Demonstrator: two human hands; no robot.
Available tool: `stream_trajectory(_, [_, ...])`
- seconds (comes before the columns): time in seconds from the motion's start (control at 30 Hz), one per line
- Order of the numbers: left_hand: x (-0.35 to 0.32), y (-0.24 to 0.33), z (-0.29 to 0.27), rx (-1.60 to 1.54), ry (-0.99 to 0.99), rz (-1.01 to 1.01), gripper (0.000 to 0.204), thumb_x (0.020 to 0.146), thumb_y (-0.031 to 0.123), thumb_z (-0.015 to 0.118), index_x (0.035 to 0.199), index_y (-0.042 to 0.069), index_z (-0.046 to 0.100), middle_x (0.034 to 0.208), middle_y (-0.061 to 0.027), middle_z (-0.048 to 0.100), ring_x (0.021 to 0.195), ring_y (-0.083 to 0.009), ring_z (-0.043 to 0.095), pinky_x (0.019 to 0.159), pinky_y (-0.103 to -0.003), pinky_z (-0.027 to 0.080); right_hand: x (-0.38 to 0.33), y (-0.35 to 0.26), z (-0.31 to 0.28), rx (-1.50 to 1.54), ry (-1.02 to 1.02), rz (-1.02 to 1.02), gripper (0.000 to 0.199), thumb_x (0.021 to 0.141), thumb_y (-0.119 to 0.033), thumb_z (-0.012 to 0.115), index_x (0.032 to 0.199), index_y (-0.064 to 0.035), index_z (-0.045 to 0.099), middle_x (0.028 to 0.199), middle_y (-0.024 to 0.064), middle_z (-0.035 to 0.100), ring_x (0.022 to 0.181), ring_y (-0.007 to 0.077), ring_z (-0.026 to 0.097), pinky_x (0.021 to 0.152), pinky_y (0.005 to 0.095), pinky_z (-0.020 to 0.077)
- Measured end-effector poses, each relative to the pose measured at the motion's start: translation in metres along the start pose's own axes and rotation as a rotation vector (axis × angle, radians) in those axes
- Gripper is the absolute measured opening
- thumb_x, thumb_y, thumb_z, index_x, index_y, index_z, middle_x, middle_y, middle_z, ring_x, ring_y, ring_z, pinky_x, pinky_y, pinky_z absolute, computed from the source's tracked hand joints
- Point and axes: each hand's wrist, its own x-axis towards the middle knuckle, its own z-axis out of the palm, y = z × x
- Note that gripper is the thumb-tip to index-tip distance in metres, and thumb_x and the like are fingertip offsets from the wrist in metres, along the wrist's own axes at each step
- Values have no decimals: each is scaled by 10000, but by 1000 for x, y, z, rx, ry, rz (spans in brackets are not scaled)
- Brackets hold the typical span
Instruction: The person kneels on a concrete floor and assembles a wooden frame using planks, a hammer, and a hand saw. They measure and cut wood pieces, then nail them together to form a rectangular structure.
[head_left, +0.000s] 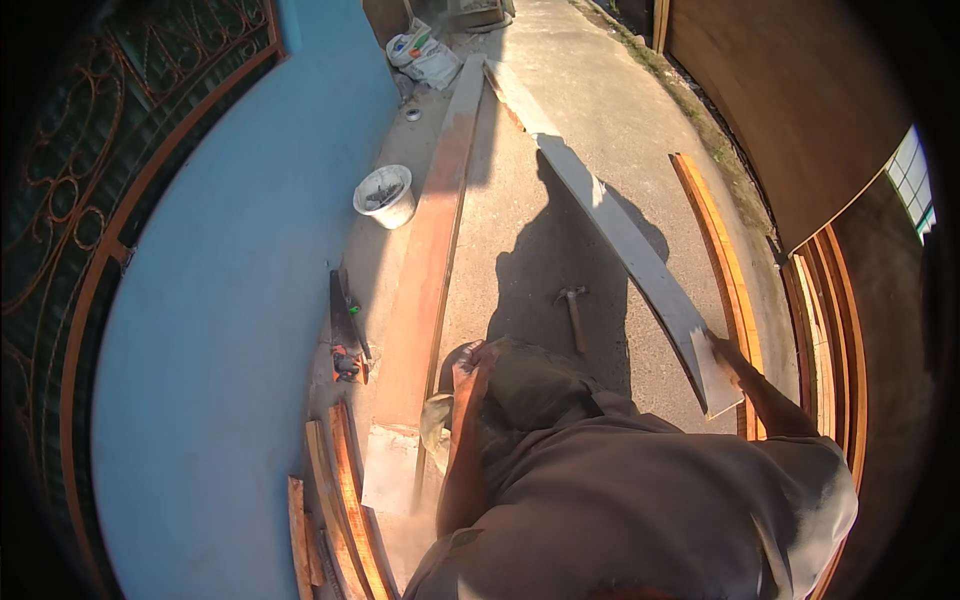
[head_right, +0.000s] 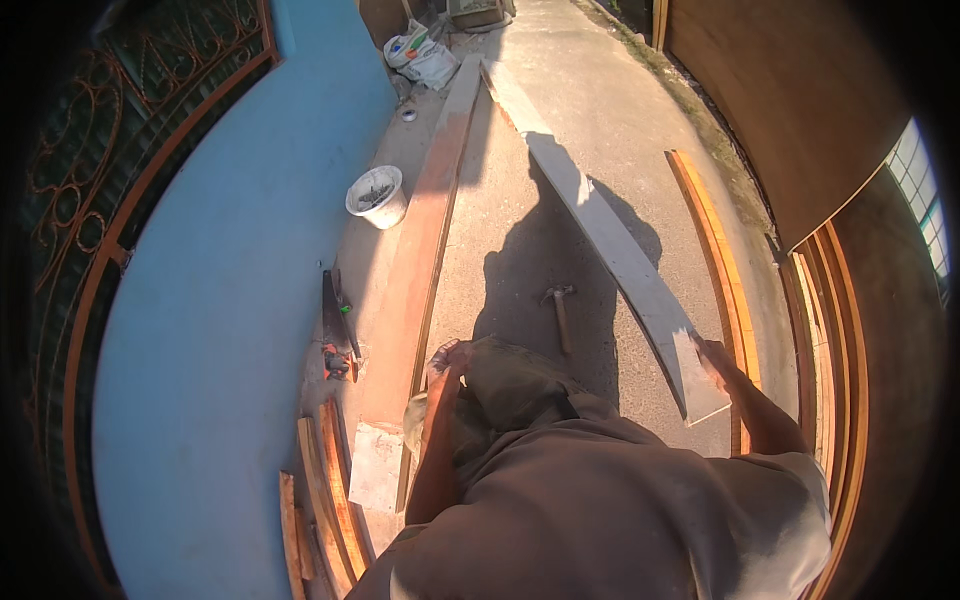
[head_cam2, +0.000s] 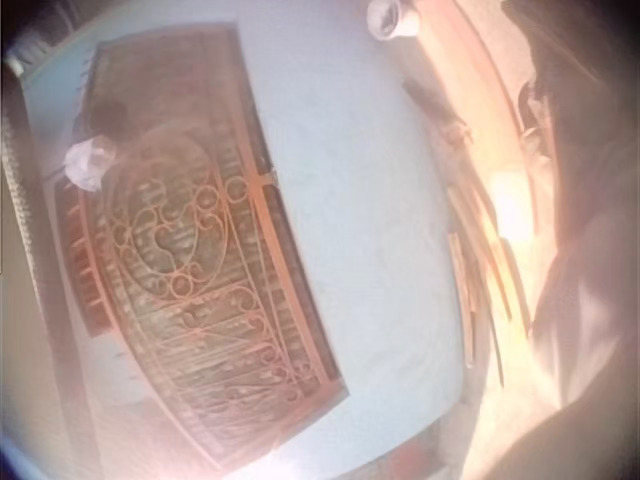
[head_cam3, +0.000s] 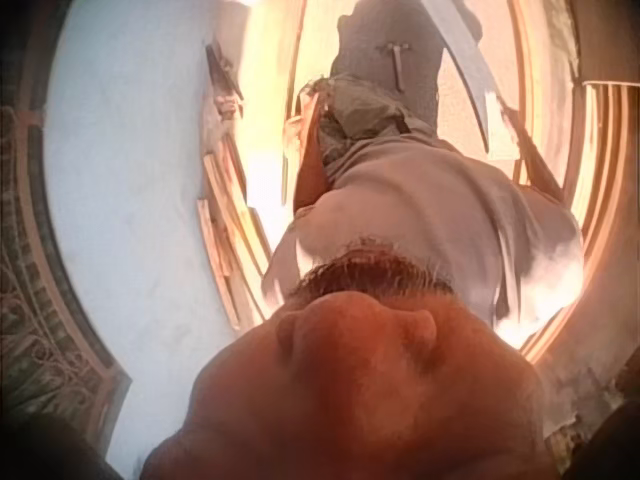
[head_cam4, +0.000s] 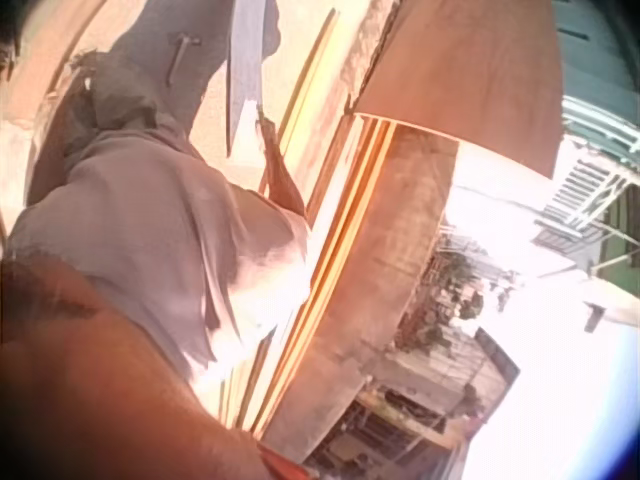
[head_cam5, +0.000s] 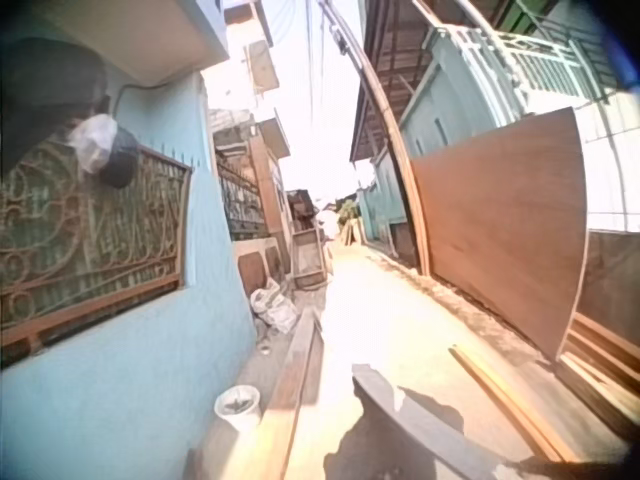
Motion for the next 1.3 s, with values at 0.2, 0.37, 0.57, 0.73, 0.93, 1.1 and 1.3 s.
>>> stream_trajectory(0.2, [77, -15, 189, -172, -416, -356, 896, 766, 444, 776, 1386, -22, 327, 1317, -193, 494, 1227, -335, 493, 990, -435, 407, -85, 196, -69, -153, 116, -484, 538, 957, -423, 489, 734, 64, 543, 608, 108, 525, 597, 160, 497, 548, 379, 379])
stream_trajectory(0.37, [60, -119, 320, -180, -274, -582, 688, 742, 446, 781, 1199, -8, 540, 1069, -153, 614, 864, -279, 591, 826, -448, 475, -155, 293, -57, -108, 101, -509, 501, 890, -412, 592, 725, 61, 563, 567, 170, 520, 577, 204, 538, 551, 420, 404])
stream_trajectory(0.57, [-46, -137, 360, -3, -142, -755, 435, 741, 317, 804, 1034, 54, 620, 906, -70, 628, 850, -212, 580, 712, -416, 461, -130, 285, -99, -482, 267, -226, 454, 802, -370, 714, 1040, -19, 552, 868, 198, 647, 773, 365, 625, 690, 471, 479])
stream_trajectory(0.73, [-142, -87, 356, 126, -209, -697, 394, 765, 311, 783, 972, 8, 641, 863, -82, 636, 758, -202, 575, 690, -392, 457, -17, 21, -45, -398, 306, -712, 601, 836, -374, 693, 1273, -19, 485, 1227, 227, 569, 1123, 371, 576, 917, 454, 470])
stream_trajectory(0.93, [-202, -97, 358, 71, -490, -784, 303, 872, 207, 593, 999, -68, 603, 858, -172, 640, 746, -251, 651, 523, -352, 540, 34, -139, 93, -869, 381, -865, 531, 837, -331, 653, 1229, -7, 501, 1150, 224, 603, 1130, 384, 566, 856, 506, 505])
stream_trajectory(1.1, [-196, -47, 329, 263, -1190, -338, 411, 818, 257, 703, 1037, -81, 621, 770, -96, 647, 711, -180, 627, 570, -289, 506, 65, -109, 79, -745, 222, -889, 326, 817, -139, 583, 1107, 10, 573, 986, 234, 658, 950, 375, 654, 760, 465, 545])
stream_trajectory(1.3, [-28, 47, 296, 23, -625, 45, 637, 848, 202, 711, 1319, -113, 419, 1204, -223, 598, 1103, -251, 604, 909, -316, 490, 36, 34, -24, -408, 211, -812, 227, 770, -102, 609, 966, 14, 592, 861, 217, 633, 855, 360, 634, 750, 455, 479])
